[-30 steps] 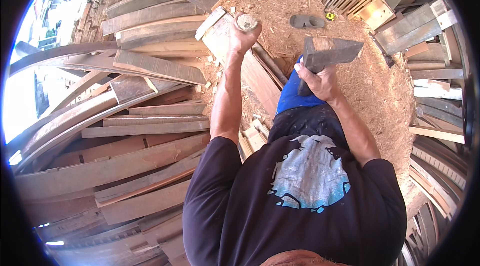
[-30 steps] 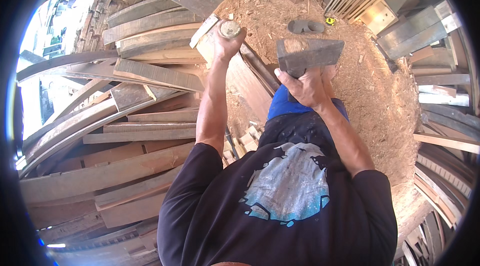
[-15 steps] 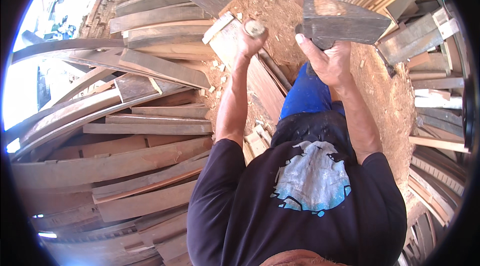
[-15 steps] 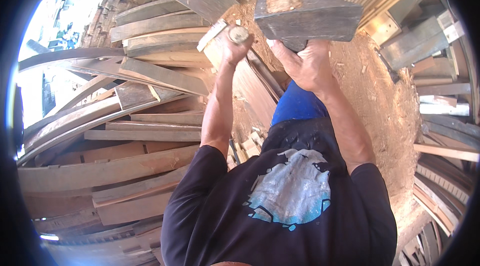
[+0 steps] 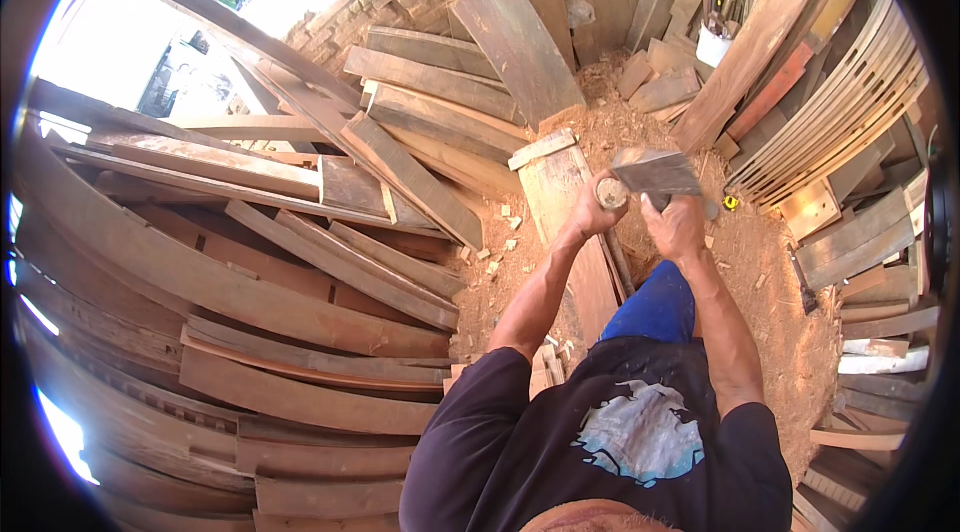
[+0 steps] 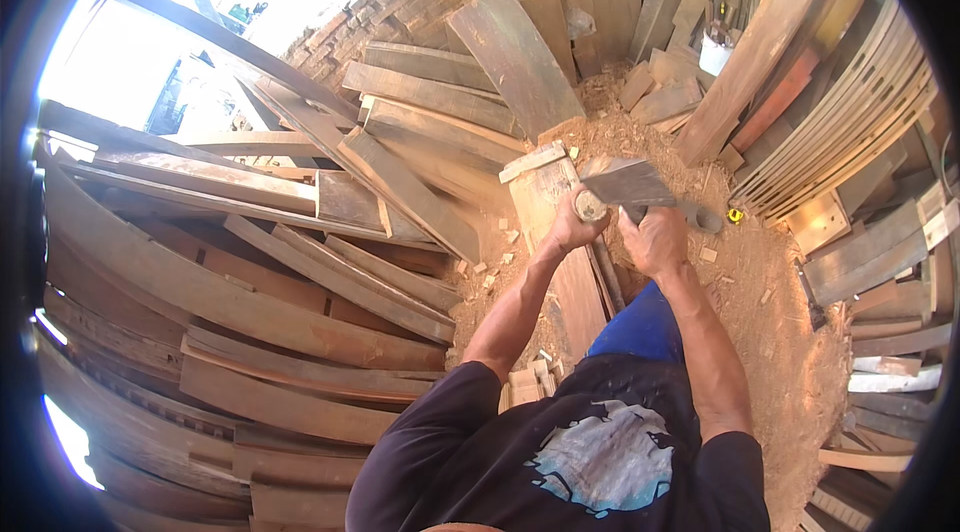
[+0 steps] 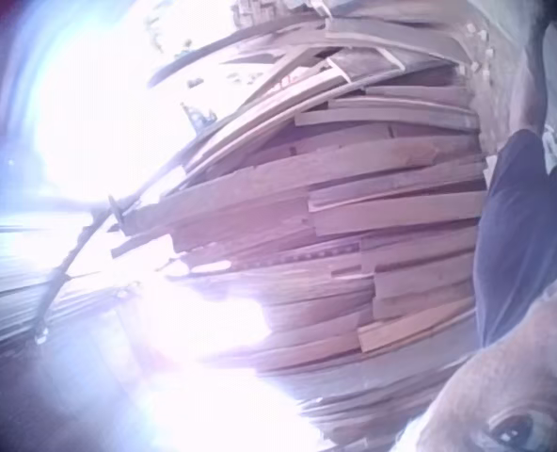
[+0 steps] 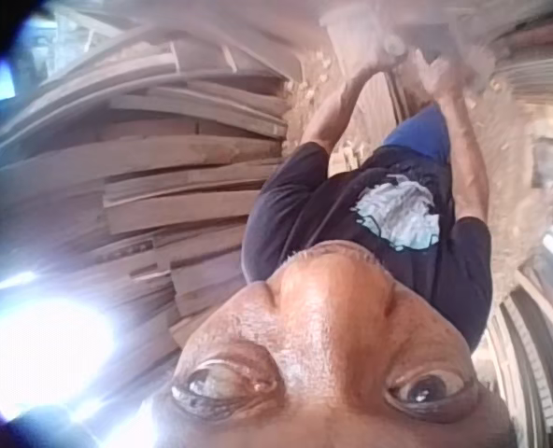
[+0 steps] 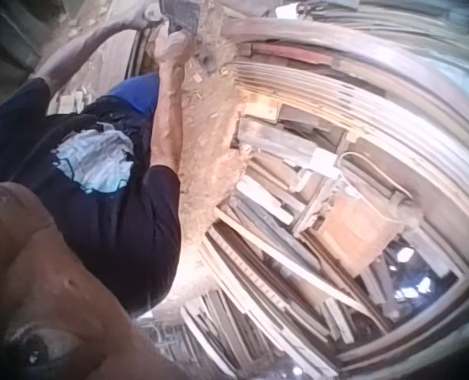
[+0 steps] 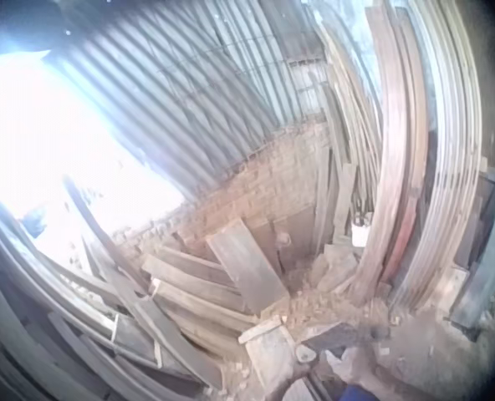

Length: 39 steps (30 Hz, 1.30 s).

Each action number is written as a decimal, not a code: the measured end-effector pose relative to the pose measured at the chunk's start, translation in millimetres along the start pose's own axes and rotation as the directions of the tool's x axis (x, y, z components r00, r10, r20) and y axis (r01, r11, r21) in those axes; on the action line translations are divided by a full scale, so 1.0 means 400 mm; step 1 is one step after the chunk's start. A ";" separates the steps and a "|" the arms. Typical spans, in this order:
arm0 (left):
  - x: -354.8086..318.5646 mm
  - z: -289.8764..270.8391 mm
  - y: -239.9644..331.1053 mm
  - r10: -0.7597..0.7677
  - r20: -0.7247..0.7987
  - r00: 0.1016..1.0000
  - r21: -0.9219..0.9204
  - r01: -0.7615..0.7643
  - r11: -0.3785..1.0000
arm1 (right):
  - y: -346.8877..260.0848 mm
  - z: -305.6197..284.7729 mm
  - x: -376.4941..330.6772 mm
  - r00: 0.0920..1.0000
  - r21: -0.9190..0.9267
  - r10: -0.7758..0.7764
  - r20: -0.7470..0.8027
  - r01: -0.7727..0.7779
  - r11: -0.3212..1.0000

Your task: The person splits wooden planks into smaller pieces using a hammer and a chisel. They repeatedly position the chisel on the wood and strike it with the hammer to split the planks, then move the split pieces aside.

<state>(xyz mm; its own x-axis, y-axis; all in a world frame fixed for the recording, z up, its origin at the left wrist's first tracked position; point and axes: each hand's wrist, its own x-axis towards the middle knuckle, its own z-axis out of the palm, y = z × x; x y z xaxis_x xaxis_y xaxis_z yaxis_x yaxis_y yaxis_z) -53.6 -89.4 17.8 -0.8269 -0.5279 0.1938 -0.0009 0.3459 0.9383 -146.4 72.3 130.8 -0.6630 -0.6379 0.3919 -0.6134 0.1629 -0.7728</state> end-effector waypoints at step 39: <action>-0.014 0.054 0.099 -0.247 -0.037 0.968 -0.064 0.244 0.968 | 0.024 -0.159 -0.316 0.933 0.493 0.322 0.162 -0.359 0.792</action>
<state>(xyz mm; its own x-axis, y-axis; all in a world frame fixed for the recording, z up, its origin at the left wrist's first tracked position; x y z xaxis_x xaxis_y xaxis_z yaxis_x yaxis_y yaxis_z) -61.2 -56.0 47.6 -0.7798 -0.6251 -0.0336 -0.1666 0.1556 0.9737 -95.7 202.2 105.7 -0.7463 -0.6647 0.0362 -0.0364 -0.0135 -0.9992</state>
